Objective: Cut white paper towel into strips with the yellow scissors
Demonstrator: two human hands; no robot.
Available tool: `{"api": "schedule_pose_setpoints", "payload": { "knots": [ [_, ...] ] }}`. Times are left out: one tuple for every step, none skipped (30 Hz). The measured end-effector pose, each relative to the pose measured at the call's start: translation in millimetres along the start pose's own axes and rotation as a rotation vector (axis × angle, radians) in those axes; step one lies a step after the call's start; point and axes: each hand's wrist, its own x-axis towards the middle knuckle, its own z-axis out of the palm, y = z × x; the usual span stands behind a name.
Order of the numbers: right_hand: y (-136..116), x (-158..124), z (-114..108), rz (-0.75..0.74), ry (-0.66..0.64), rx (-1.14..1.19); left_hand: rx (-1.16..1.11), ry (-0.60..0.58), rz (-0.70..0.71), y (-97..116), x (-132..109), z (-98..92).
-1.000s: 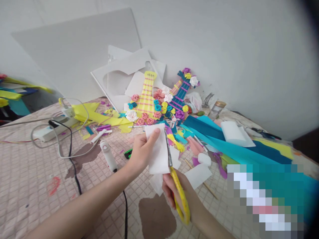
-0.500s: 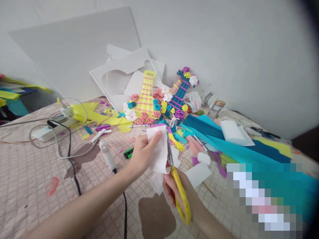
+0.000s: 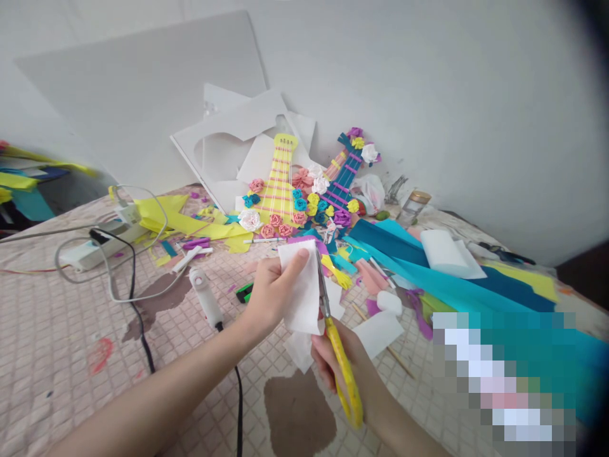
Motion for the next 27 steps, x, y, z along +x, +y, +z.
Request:
{"api": "schedule_pose_setpoints", "payload": {
  "knots": [
    [-0.6, -0.2, -0.2, 0.000, -0.005, -0.004, 0.003, 0.002, -0.004, -0.3, 0.1, -0.2],
    [-1.1, -0.3, -0.2, 0.001, -0.006, -0.005, 0.009, 0.004, -0.008, -0.7, 0.2, -0.5],
    [-1.6, -0.3, -0.1, 0.003, -0.007, -0.005, 0.018, 0.006, -0.011, -1.1, 0.3, -0.7],
    [-2.0, -0.2, 0.1, 0.007, -0.009, -0.003, 0.026, 0.009, -0.011, -1.4, 0.5, -1.0],
    [-2.5, -0.1, 0.5, 0.012, -0.012, -0.002, 0.034, 0.013, -0.009, -1.6, 0.6, -1.2],
    [-2.9, 0.0, 0.9, 0.014, -0.010, 0.000, 0.042, 0.016, -0.007, -1.7, 0.6, -1.4],
    [-3.3, 0.2, 1.3, 0.016, -0.006, 0.002, 0.047, 0.016, -0.006, -1.6, 0.6, -1.5],
    [-3.8, 0.2, 1.8, 0.021, -0.003, 0.005, 0.049, 0.015, -0.005, -1.5, 0.5, -1.6],
    [-4.2, 0.2, 2.1, 0.026, -0.003, 0.005, 0.049, 0.011, -0.005, -1.3, 0.3, -1.6],
    [-4.5, 0.1, 2.5, 0.029, 0.001, 0.006, 0.049, 0.007, -0.005, -1.1, 0.2, -1.6],
    [-4.9, -0.1, 2.7, 0.031, 0.006, 0.007, 0.049, 0.002, -0.002, -0.9, 0.0, -1.6],
    [-5.1, -0.3, 2.9, 0.030, 0.010, 0.007, 0.046, 0.001, 0.005, -0.6, -0.1, -1.6],
    [-5.2, -0.5, 3.0, 0.029, 0.013, 0.009, 0.042, 0.000, 0.010, -0.5, -0.2, -1.6],
    [-5.1, -0.6, 3.0, 0.027, 0.016, 0.012, 0.037, 0.000, 0.013, -0.3, -0.3, -1.5],
    [-4.9, -0.7, 3.0, 0.024, 0.019, 0.014, 0.030, -0.004, 0.013, -0.2, -0.3, -1.5],
    [-4.5, -0.7, 2.8, 0.024, 0.018, 0.015, 0.024, -0.005, 0.013, -0.2, -0.3, -1.4],
    [-4.0, -0.5, 2.7, 0.024, 0.018, 0.016, 0.022, -0.007, 0.012, -0.2, -0.2, -1.3],
    [-3.4, -0.3, 2.5, 0.023, 0.020, 0.018, 0.023, -0.010, 0.013, -0.4, -0.1, -1.3],
    [-2.8, 0.0, 2.4, 0.022, 0.018, 0.021, 0.026, -0.014, 0.015, -0.5, 0.1, -1.3],
    [-2.1, 0.3, 2.3, 0.019, 0.018, 0.026, 0.029, -0.016, 0.020, -0.7, 0.2, -1.3],
    [-1.6, 0.6, 2.3, 0.016, 0.018, 0.031, 0.031, -0.021, 0.024, -0.9, 0.3, -1.4],
    [-1.1, 0.8, 2.4, 0.011, 0.018, 0.036, 0.033, -0.024, 0.027, -1.1, 0.4, -1.4],
    [-0.8, 1.0, 2.5, 0.006, 0.019, 0.038, 0.033, -0.027, 0.029, -1.1, 0.4, -1.5],
    [-0.6, 1.1, 2.5, 0.005, 0.018, 0.036, 0.034, -0.028, 0.030, -1.0, 0.4, -1.5],
    [-0.6, 1.1, 2.5, 0.007, 0.018, 0.035, 0.038, -0.027, 0.030, -0.9, 0.4, -1.6],
    [-0.6, 1.1, 2.5, 0.012, 0.018, 0.036, 0.042, -0.025, 0.031, -0.6, 0.3, -1.5],
    [-0.7, 1.1, 2.3, 0.020, 0.016, 0.040, 0.046, -0.023, 0.030, -0.4, 0.3, -1.4]
  ]
}}
